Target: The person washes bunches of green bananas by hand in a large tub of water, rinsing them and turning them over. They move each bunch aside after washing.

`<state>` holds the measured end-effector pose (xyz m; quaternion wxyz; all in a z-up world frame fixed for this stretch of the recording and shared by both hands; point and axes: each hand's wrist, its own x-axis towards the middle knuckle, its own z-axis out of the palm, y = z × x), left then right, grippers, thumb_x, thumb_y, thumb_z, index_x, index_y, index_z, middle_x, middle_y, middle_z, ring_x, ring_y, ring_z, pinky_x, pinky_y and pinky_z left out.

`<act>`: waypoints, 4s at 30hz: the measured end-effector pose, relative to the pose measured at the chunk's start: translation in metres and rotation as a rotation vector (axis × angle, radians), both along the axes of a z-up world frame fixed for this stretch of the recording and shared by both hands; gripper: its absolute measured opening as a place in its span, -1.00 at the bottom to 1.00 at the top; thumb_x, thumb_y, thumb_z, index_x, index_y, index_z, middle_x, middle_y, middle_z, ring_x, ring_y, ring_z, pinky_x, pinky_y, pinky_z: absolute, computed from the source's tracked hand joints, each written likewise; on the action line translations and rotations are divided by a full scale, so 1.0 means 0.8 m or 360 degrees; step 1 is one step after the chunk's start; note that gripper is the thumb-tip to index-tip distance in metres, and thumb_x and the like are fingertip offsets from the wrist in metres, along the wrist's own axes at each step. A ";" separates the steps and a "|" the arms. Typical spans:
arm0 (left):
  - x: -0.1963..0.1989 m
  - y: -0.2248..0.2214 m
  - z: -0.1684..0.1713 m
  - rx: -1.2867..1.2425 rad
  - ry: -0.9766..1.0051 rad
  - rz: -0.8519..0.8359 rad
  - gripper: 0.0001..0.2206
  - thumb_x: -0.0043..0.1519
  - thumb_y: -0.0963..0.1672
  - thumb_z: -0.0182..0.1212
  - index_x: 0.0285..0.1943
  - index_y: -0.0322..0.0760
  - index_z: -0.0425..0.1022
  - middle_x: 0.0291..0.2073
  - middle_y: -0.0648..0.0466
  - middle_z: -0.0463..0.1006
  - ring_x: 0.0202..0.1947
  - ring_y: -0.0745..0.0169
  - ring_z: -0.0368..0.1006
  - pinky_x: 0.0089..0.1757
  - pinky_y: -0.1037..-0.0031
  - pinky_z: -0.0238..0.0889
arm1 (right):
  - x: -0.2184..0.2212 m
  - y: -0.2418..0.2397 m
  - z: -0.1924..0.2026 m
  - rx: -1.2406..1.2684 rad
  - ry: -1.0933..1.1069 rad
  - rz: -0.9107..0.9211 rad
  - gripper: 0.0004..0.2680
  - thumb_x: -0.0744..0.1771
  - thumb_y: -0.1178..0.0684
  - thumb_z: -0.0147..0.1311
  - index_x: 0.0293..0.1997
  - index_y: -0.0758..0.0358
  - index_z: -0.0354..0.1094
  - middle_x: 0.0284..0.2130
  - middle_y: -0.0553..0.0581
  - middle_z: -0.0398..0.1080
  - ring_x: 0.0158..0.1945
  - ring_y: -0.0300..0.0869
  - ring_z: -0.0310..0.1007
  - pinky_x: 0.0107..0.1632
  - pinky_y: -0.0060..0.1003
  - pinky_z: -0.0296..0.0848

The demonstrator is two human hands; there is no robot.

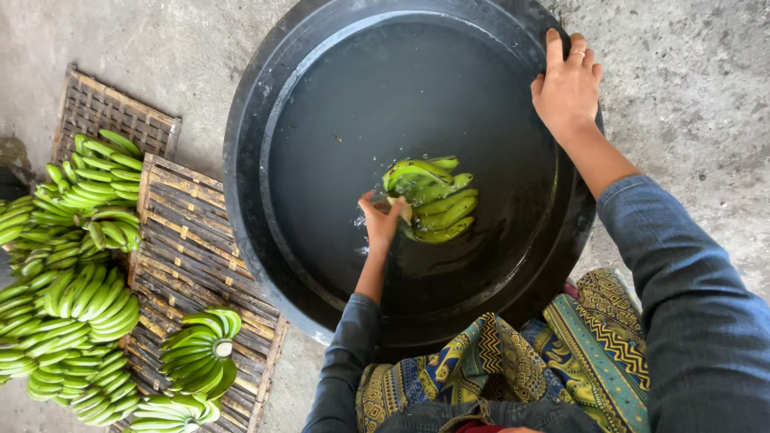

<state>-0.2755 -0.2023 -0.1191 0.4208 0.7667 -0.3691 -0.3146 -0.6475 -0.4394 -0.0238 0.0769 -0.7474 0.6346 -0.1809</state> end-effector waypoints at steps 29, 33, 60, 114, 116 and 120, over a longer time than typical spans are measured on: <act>-0.056 0.034 -0.006 0.0107 -0.0266 -0.0363 -0.22 -0.07 -0.11 0.58 0.36 -0.18 0.25 -0.03 -0.18 0.61 -0.07 -0.16 0.58 -0.07 0.20 0.43 | -0.004 -0.009 -0.002 -0.0080 -0.0049 -0.0044 -0.48 0.35 0.10 0.27 0.45 0.15 0.02 0.31 0.39 0.15 0.29 0.26 0.21 0.21 0.19 0.23; -0.045 0.047 0.047 0.0221 -0.0596 -0.0493 -0.30 0.04 -0.12 0.51 0.40 -0.10 0.29 0.06 -0.22 0.58 -0.01 -0.29 0.55 -0.03 0.13 0.40 | -0.001 -0.013 -0.003 -0.0048 -0.0109 -0.0031 -0.47 0.35 0.12 0.26 0.48 0.13 0.03 0.29 0.38 0.17 0.29 0.26 0.22 0.23 0.19 0.22; -0.050 0.085 0.099 -0.0613 -0.1441 -0.0798 -0.76 0.21 -0.09 0.36 -0.02 -0.20 0.45 -0.21 0.02 0.45 -0.20 -0.04 0.41 -0.13 0.18 0.28 | 0.190 0.215 -0.053 0.0387 -0.0394 0.1139 -0.60 0.18 0.09 0.35 0.02 0.30 0.23 -0.09 0.31 0.43 0.03 0.19 0.46 -0.01 0.01 0.46; -0.020 0.047 0.004 -0.0126 0.1535 0.0143 -0.61 0.26 -0.06 0.22 0.13 -0.48 0.42 -0.12 -0.11 0.58 -0.14 0.03 0.54 -0.09 0.18 0.45 | 0.180 0.185 -0.071 0.0934 -0.0582 0.1074 -0.75 0.39 -0.17 0.05 -0.23 0.12 0.60 -0.48 0.17 0.55 -0.50 -0.07 0.55 -0.29 -0.17 0.50; -0.023 0.041 0.016 -0.0071 0.1687 0.0360 -0.60 0.31 0.02 0.14 0.15 -0.36 0.44 -0.08 -0.05 0.58 -0.11 0.07 0.53 -0.07 0.20 0.44 | 0.185 0.190 -0.063 0.0681 -0.0491 0.1154 -0.74 0.39 -0.17 0.06 -0.32 0.13 0.58 -0.54 0.20 0.50 -0.51 -0.01 0.51 -0.32 -0.11 0.48; -0.018 0.046 0.005 -0.0134 0.1915 0.0518 -0.66 0.37 0.06 -0.01 0.03 -0.24 0.43 -0.21 0.04 0.53 -0.24 0.16 0.47 -0.18 0.27 0.40 | 0.207 0.248 -0.053 0.0402 -0.0210 0.1464 -0.74 0.41 -0.14 0.01 -0.38 0.13 0.49 -0.60 0.21 0.44 -0.53 0.07 0.48 -0.38 0.00 0.46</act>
